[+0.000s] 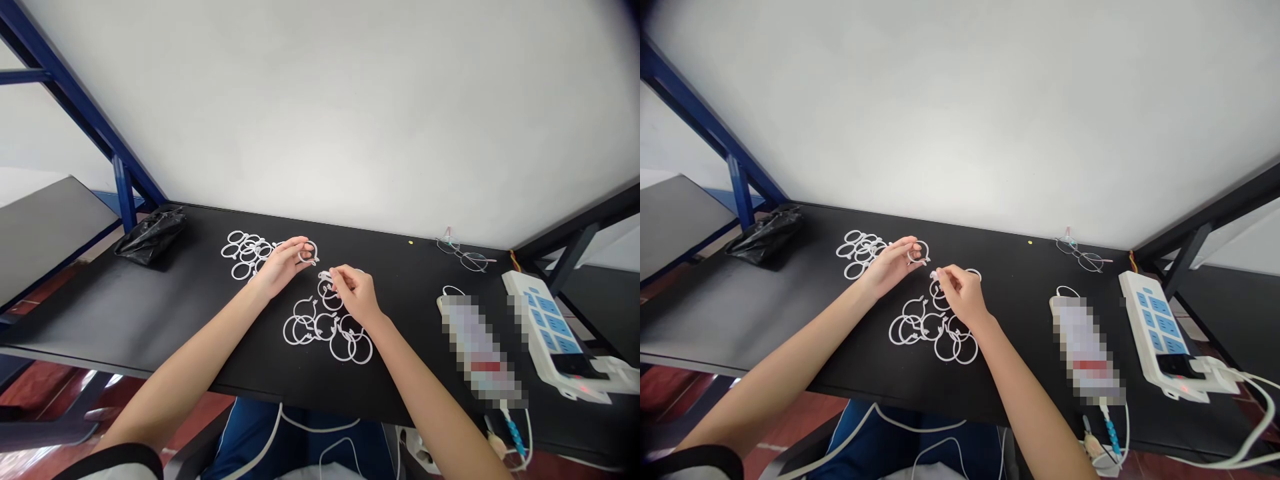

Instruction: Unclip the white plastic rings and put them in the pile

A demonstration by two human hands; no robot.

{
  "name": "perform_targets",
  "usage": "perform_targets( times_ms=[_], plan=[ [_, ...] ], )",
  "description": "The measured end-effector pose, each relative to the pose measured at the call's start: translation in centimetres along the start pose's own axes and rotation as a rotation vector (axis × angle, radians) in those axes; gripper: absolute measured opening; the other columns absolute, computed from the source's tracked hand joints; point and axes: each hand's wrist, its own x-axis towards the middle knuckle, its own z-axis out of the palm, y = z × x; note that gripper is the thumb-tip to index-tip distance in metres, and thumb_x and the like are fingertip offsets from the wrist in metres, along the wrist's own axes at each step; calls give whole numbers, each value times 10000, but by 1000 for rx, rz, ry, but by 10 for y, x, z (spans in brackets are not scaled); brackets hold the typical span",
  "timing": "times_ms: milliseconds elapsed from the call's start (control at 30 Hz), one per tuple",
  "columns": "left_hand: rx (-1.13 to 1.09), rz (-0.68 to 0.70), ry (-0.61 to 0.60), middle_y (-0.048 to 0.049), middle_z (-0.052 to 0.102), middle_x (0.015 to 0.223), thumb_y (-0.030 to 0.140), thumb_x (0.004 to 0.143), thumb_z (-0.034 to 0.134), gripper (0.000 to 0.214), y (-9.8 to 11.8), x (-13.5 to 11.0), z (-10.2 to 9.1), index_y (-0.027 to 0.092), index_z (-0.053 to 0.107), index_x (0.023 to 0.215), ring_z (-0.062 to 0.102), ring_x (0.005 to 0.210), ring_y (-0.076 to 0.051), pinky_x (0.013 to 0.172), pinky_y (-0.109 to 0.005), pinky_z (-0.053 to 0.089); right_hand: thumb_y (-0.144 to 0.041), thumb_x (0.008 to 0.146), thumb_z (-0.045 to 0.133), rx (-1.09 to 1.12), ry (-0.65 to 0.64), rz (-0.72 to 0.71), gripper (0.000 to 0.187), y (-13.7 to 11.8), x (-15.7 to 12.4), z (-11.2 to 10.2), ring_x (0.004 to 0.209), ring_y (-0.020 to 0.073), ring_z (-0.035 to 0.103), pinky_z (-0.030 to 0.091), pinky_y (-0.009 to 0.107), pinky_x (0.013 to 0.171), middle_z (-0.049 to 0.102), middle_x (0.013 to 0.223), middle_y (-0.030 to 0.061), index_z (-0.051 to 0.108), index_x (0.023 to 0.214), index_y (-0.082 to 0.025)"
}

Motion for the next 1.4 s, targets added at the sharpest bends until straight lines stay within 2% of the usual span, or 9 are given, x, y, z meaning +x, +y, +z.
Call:
perform_targets(
  times_ms=[167,367,633,967,1033,1100,1200,1267,1400],
  plan=[
    [19,-27,-33,-14,680,890,195,767,733,198,-2,-2,4,169,665,951,630,794,-115,804,-313,544,-400,924,536,-128,-26,-73,335,0,0,0,461,97,479,371,228,479,579,544,-11,604,678,-183],
    [25,-47,-76,-10,665,875,183,799,708,167,-3,-3,5,171,671,961,613,784,-103,768,-287,552,-406,920,548,-171,21,-69,322,-1,0,-1,432,101,482,375,240,482,600,533,-7,608,688,-191],
    [76,-69,-165,-17,660,860,216,822,707,162,-7,-6,6,166,686,975,608,790,-106,819,-312,544,-362,832,683,-153,69,-122,161,1,0,1,447,97,515,432,252,517,702,721,8,656,856,-205],
    [164,-61,-189,-16,638,822,262,816,721,197,-7,-7,9,160,672,977,608,810,-115,871,-327,527,-311,907,579,-201,54,-213,168,3,0,1,473,102,514,428,256,535,667,701,11,662,810,-202],
    [219,-42,-183,-13,624,812,298,827,707,224,-8,-8,10,167,664,1002,601,797,-117,830,-298,529,-312,913,571,-206,48,-221,180,3,0,1,470,105,505,424,259,527,657,683,11,658,797,-204],
    [311,13,-132,5,580,763,368,857,661,277,-8,-9,13,185,645,1064,564,703,-102,687,-235,514,-306,915,570,-201,45,-231,182,2,-1,1,468,107,499,419,261,520,647,665,9,651,786,-206],
    [523,130,-78,31,494,685,469,908,551,338,-10,-13,17,206,636,1102,429,517,-75,466,-194,367,-296,915,569,-181,32,-237,186,-1,-1,2,466,108,499,417,260,512,641,656,8,640,768,-206],
    [689,205,-104,27,493,663,475,908,544,332,-11,-16,18,198,665,1047,382,487,-77,447,-210,307,-302,914,567,-182,25,-236,197,-3,-2,2,466,111,502,422,262,511,638,645,7,632,753,-208],
    [942,332,-115,6,563,644,429,882,588,276,-12,-20,18,178,696,918,420,543,-110,512,-233,310,-332,910,568,-174,-1,-229,215,-4,-4,4,466,116,515,434,268,515,633,626,2,629,741,-214]
  ],
)
